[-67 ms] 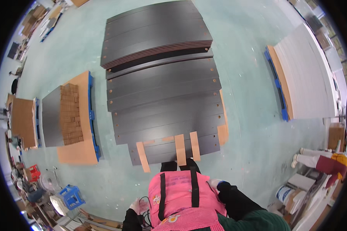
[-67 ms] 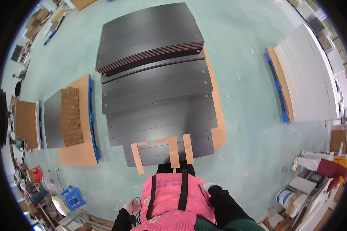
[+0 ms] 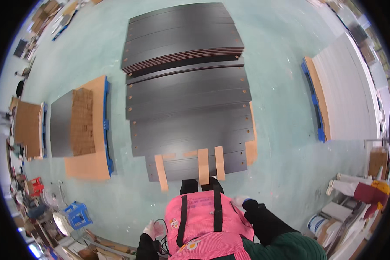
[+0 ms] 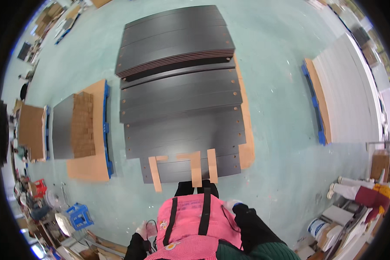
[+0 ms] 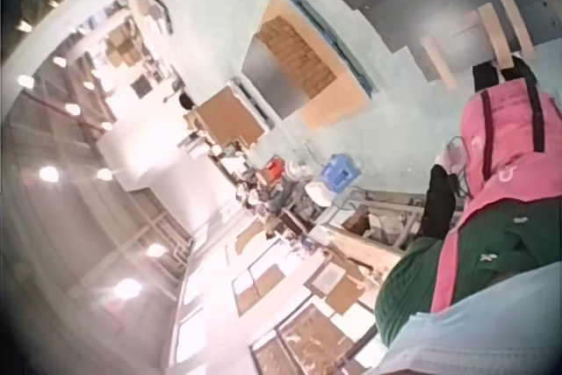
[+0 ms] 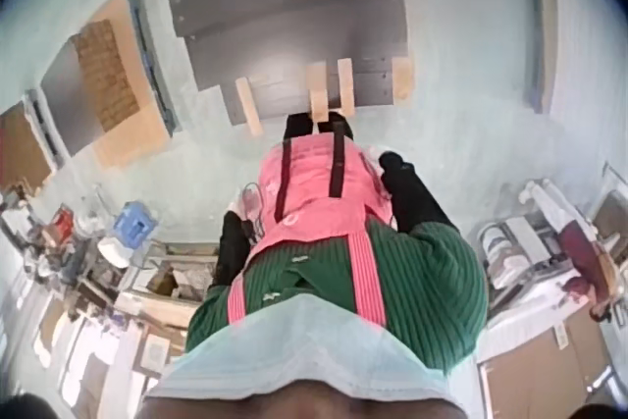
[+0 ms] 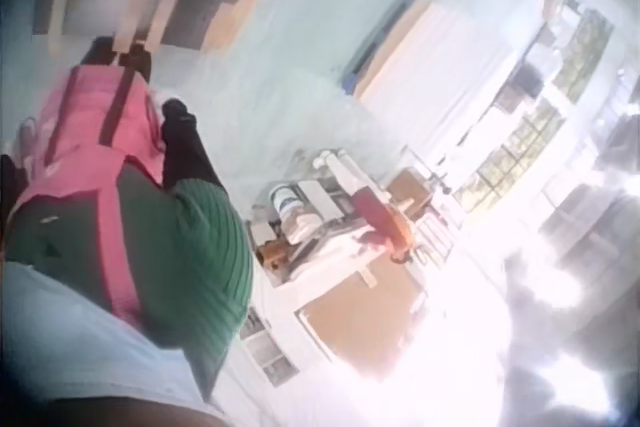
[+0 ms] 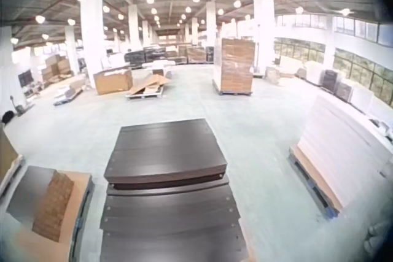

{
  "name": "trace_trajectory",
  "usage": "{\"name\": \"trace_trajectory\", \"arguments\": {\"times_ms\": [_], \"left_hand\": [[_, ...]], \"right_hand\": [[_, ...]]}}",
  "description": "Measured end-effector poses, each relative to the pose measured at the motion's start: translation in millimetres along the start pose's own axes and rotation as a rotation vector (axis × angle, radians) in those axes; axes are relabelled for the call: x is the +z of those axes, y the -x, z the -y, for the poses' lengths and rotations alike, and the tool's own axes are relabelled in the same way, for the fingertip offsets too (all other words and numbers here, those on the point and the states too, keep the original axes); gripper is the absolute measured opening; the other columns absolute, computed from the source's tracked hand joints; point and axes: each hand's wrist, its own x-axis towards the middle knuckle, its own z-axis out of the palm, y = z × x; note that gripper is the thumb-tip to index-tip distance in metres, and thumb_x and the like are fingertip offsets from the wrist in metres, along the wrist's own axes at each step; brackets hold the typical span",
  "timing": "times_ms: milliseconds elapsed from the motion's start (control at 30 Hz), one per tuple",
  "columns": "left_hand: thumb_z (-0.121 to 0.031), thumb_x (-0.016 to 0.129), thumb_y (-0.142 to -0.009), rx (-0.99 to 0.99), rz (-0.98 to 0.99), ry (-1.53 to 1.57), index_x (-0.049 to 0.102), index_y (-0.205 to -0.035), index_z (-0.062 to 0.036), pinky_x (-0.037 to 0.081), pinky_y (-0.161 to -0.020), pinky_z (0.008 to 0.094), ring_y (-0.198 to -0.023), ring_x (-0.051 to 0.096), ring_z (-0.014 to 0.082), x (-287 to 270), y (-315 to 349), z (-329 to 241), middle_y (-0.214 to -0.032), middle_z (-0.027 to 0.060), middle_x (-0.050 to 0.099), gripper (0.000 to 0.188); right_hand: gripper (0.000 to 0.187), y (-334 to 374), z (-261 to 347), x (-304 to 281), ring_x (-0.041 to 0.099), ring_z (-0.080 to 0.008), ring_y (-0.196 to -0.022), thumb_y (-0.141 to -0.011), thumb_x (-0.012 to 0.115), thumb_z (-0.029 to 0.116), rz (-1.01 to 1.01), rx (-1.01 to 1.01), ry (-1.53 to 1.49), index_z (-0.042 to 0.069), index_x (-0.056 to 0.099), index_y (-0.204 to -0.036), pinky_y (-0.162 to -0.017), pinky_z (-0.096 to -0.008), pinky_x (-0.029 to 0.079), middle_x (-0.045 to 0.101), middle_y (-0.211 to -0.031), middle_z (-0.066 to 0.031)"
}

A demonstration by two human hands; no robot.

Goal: Wiping and applying finish to wood panels and then stacking them on a pallet.

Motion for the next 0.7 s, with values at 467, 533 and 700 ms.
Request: {"name": "trace_trajectory", "arguments": {"times_ms": [467,533,700], "left_hand": [[-0.035,0.057,-0.101,0.851,-0.227,-0.383,0.064,-0.117,-0.0081,0.057,-0.070,0.0440,-0.086,0.070,0.0286,-89,-49,183,-0.093,0.0051,0.067,0.032],[-0.035,0.057,-0.101,0.587,-0.114,-0.036,0.064,-0.118,-0.0090,0.056,-0.066,0.0431,-0.083,0.069,0.0280,-98,-53,198,-0.092,0.0062,0.067,0.032],[-0.039,0.056,-0.100,0.159,-0.168,0.443,0.067,-0.113,-0.0001,0.058,-0.069,0.0367,-0.079,0.071,0.0251,-151,-49,286,-0.099,0.0154,0.072,0.042]], "right_hand": [[0.050,-8,132,-124,0.064,-0.0441,-0.115,-0.096,0.042,0.036,-0.444,-0.258,0.267,-0.003,0.072,-0.109,-0.100,-0.0547,0.049,0.067,-0.118,-0.0296],[0.050,-21,156,-118,0.064,-0.0445,-0.114,-0.097,0.044,0.037,-0.580,-0.352,0.363,-0.004,0.072,-0.107,-0.098,-0.0545,0.049,0.067,-0.114,-0.0320],[0.044,-31,279,-17,0.066,-0.0410,-0.112,-0.096,0.046,0.032,-0.436,-0.479,0.769,-0.001,0.073,-0.105,-0.097,-0.0496,0.051,0.070,-0.113,-0.0274]]}}
